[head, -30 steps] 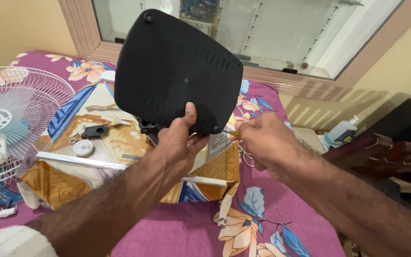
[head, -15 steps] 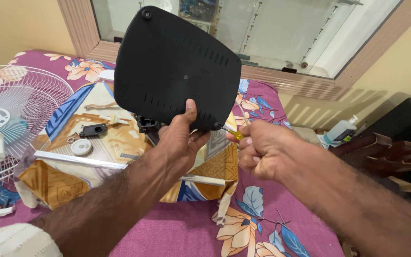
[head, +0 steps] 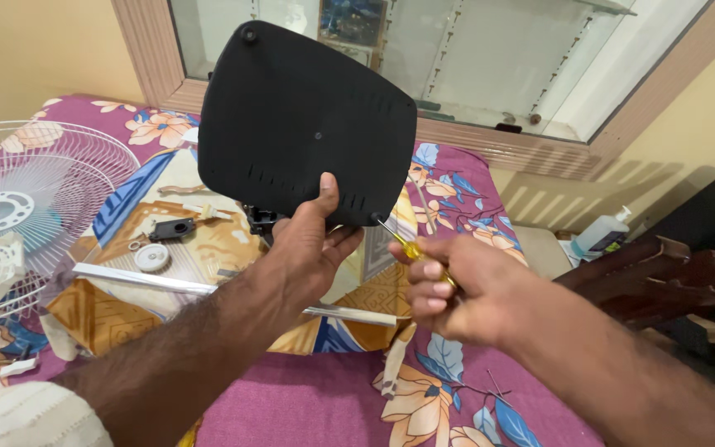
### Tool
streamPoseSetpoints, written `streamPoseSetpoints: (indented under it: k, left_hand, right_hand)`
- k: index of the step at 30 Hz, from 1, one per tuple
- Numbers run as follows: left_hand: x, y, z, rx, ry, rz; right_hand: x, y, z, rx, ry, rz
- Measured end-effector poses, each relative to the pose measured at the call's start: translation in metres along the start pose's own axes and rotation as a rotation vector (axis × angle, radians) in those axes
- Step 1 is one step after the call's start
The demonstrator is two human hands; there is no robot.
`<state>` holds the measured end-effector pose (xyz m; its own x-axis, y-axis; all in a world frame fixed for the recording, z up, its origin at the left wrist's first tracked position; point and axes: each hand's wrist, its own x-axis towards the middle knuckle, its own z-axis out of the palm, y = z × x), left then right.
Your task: The person assembles an electric fan by connecting internal wires, inserting a white cylindrical component, and securing a black back cover with screws. They use a screwdriver to tighten multiple screws on the cover while working on a table with disassembled fan parts nearby.
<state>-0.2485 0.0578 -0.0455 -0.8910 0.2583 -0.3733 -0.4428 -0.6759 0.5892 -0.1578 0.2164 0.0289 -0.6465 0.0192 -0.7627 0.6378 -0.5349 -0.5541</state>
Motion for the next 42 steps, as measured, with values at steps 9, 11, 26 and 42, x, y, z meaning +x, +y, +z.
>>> streamPoseSetpoints:
  k: [9, 11, 26, 42]
  left_hand:
    - [-0.003, -0.003, -0.006, -0.073, -0.02, -0.078]
    - [-0.006, -0.006, -0.005, -0.088, -0.058, -0.117]
    - [-0.049, 0.021, -0.028, 0.461, 0.124, -0.211]
    - [-0.041, 0.088, -0.026, 0.796, -0.141, 0.265]
  right_hand:
    - [0.017, 0.001, -0.009, -0.362, 0.042, -0.519]
    - [0.028, -0.005, -0.005, -0.524, -0.003, -0.631]
    - [0.071, -0.034, -0.018, -0.201, -0.146, -0.574]
    - [0.054, -0.041, -0.042, -0.497, 0.045, -0.547]
